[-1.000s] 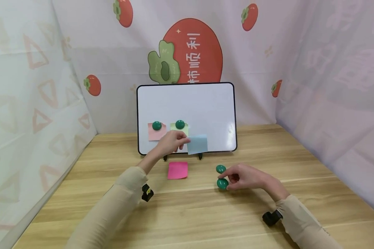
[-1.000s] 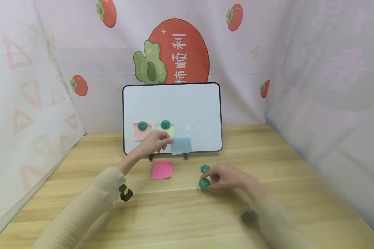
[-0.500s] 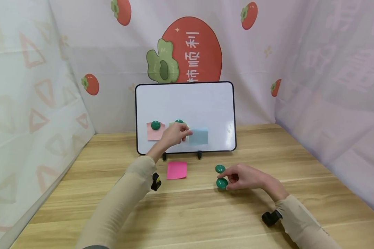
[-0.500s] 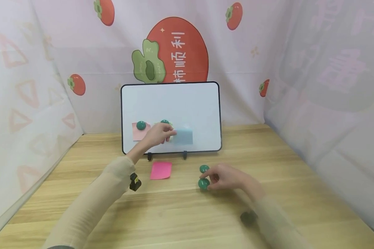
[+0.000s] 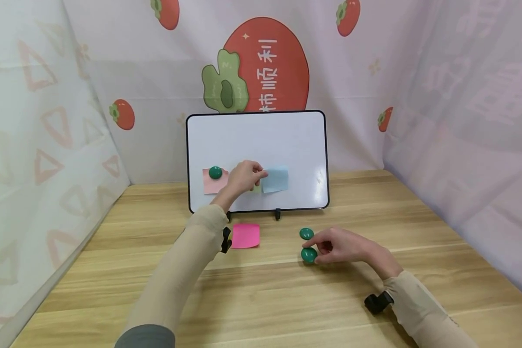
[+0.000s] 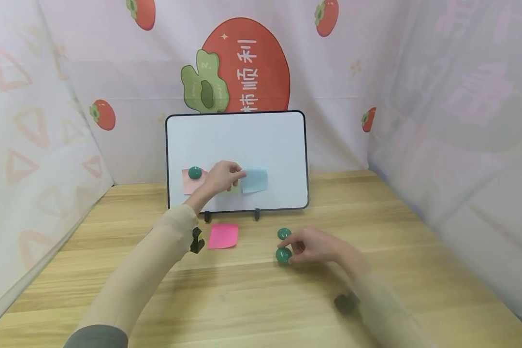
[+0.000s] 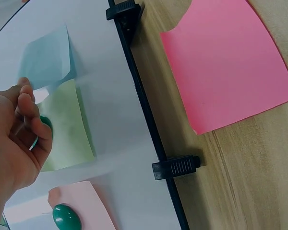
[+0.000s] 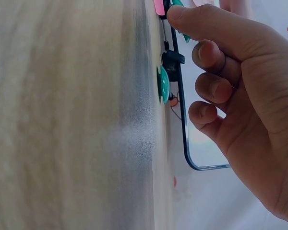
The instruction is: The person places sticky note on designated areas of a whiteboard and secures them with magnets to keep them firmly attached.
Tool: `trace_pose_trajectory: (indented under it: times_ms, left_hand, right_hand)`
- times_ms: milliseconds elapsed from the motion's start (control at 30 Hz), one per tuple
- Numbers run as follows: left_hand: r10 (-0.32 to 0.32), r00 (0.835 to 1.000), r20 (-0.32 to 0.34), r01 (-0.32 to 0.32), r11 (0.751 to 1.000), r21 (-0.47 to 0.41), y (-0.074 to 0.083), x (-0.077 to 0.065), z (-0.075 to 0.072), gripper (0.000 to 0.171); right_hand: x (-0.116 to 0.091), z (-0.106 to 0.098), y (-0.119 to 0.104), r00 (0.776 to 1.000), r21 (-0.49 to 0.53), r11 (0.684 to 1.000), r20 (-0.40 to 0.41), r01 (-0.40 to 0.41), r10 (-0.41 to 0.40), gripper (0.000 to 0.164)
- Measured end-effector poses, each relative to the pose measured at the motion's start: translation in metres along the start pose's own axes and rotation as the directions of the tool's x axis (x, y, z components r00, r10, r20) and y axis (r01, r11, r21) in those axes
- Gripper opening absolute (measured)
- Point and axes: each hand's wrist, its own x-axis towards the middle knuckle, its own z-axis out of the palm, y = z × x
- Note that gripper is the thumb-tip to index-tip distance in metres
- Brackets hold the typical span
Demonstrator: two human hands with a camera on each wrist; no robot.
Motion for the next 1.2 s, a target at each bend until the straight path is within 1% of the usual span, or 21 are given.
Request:
trace_pose_trajectory:
  times_ms: [133,233,400,600,733,900,1033,1200]
  left_hand:
    - [0.003,1.0,-0.01,-0.003,1.0,0.005,0.001,0.003,-0.001,0.023]
    - [0.009,0.999,-0.03,-0.009,1.0,0.019,0.001,0.005,0.0,0.023]
    - [0.0,0.998,-0.057,0.003,0.999,0.049,-0.001,0.007,0.002,0.023]
    - [-0.007,0.997,-0.071,0.011,0.998,0.061,-0.003,0.009,0.005,0.023]
    - [0.012,0.997,-0.075,-0.006,0.996,0.089,-0.002,0.009,0.007,0.023]
    - [0.039,0.995,-0.088,-0.026,0.989,0.145,-0.002,0.01,0.007,0.024]
    - [0.035,0.994,-0.105,-0.017,0.986,0.165,-0.004,0.01,0.008,0.025]
    - [0.041,0.992,-0.118,-0.022,0.986,0.164,-0.004,0.009,0.009,0.025]
  right_hand:
    - [0.001,0.001,0.0,1.0,-0.005,1.0,0.002,-0.004,0.004,0.036]
    - [0.001,0.001,0.0,1.0,-0.005,1.0,0.003,0.0,0.0,0.036]
    - [0.003,0.001,0.0,1.0,-0.011,1.0,0.002,-0.007,0.007,0.036]
    - [0.003,0.001,-0.001,1.0,-0.02,1.0,-0.008,-0.009,0.009,0.036]
    - [0.0,-0.003,-0.002,1.0,-0.028,1.0,-0.03,-0.005,0.004,0.035]
    - [-0.002,-0.008,0.002,0.998,-0.026,0.999,-0.06,0.021,-0.023,0.033]
    - [0.001,-0.011,0.002,0.996,-0.026,0.999,-0.078,0.034,-0.036,0.034]
    - [0.009,-0.016,0.0,0.992,-0.036,0.999,-0.114,0.041,-0.045,0.036]
